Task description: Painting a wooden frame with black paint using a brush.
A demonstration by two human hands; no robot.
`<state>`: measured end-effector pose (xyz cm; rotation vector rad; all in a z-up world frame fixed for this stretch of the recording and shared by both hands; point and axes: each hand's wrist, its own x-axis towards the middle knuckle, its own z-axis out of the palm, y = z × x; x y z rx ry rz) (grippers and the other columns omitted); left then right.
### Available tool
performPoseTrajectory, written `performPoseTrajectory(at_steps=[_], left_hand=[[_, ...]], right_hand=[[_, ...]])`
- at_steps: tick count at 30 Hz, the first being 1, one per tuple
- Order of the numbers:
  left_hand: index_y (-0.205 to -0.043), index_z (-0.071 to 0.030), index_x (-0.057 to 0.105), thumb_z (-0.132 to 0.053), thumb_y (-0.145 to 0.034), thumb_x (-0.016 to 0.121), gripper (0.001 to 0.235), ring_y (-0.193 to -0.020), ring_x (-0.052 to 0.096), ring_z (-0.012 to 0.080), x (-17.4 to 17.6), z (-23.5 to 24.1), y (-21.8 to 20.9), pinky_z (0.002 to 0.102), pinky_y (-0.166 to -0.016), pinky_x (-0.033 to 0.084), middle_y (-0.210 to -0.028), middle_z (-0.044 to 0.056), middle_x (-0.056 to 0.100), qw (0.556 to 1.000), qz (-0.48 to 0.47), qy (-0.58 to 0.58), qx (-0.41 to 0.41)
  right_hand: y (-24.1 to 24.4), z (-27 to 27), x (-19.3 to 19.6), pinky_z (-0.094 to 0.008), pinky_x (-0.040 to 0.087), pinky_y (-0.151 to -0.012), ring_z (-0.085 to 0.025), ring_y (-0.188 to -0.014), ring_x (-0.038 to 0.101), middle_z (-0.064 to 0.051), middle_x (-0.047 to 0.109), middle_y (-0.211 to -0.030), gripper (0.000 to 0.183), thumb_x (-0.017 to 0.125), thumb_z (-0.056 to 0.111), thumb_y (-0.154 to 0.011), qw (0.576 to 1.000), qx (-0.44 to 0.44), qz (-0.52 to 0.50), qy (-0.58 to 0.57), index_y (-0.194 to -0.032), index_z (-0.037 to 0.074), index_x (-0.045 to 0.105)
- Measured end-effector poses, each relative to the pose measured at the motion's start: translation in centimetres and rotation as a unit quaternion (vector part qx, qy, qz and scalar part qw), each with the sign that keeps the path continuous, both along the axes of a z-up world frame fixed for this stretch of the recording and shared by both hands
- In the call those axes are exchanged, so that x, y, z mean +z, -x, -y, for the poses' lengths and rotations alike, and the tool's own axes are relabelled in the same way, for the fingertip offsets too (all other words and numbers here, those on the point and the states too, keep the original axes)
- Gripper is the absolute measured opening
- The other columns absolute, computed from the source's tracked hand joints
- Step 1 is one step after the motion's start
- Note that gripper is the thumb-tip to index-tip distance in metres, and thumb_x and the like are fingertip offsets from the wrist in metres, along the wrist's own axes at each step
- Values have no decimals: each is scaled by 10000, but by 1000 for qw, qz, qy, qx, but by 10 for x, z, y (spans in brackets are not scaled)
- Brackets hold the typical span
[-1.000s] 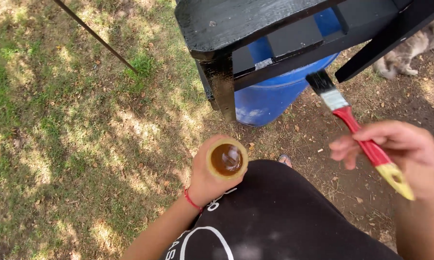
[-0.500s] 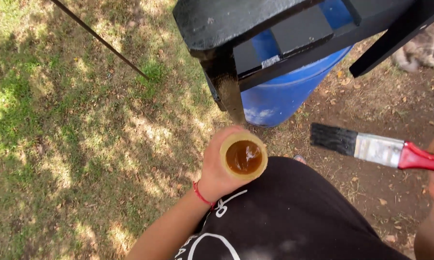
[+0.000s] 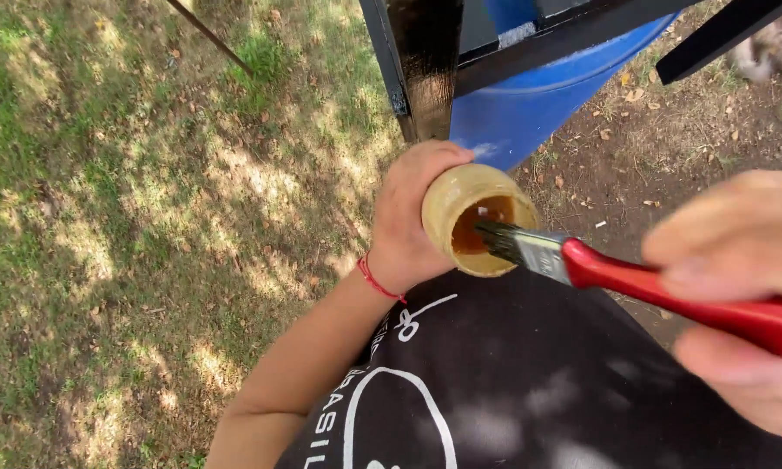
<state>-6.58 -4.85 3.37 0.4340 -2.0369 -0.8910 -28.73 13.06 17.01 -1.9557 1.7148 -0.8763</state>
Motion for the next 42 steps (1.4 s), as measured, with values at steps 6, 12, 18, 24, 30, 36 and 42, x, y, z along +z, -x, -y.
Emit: performPoseTrajectory(at_steps=[6,12,18,24,30,36,42], left_hand=[[-1235,-102,539,-443,-849,773,566,-1146,656,278,-8,2,0,435,-1084,500,-1197,78,640,998,-6,54,27],[-1220,-76,543,-453,-842,783,585,-1122,678,274,-15,-3,1,445,-1095,499,-1179,102,650,998,-9,67,13],[-1194,-43,543,-414,-875,752,533,-1081,683,289,-9,3,8,450,-1047,534,-1146,129,648,996,-28,90,1],[-1242,-65,526,-450,-841,785,613,-1117,671,279,-13,1,11,441,-1070,523,-1186,113,643,996,1,88,-2],[-1209,-73,539,-463,-831,769,590,-1101,672,267,-11,0,19,440,-1066,513,-1174,89,646,997,22,69,4],[-1236,-87,535,-428,-793,828,631,-1157,638,271,-8,-2,23,431,-1098,486,-1210,88,627,998,43,39,13],[-1183,-43,545,-275,-655,952,706,-1033,638,246,-14,0,33,373,-977,528,-1126,109,632,1000,24,-19,-5]], right_hand=[[-29,42,14,-277,591,-779,-172,-833,757,-102,710,-985,306,626,197,-774,999,22,49,-3,-1046,67,573],[-36,45,3,-303,577,-845,-223,-891,731,-158,701,-995,294,621,162,-791,997,8,71,2,-1022,-17,595],[-31,41,-19,-273,572,-907,-231,-962,715,-198,666,-1074,316,556,155,-862,984,-60,168,29,-1086,-68,549],[-24,33,-29,-195,545,-594,-162,-670,651,-162,639,-957,448,535,458,-959,914,-179,362,37,-1147,66,427],[-15,38,-45,-204,524,-495,-178,-646,664,-144,616,-860,502,596,551,-970,879,-215,420,66,-1137,113,414],[5,31,-68,-199,520,-477,-155,-641,649,-132,618,-876,375,565,490,-1060,861,-208,445,132,-1140,150,430],[37,32,-96,-252,592,-542,-210,-678,690,-117,659,-851,137,600,254,-1070,779,-163,564,222,-1059,127,550]])
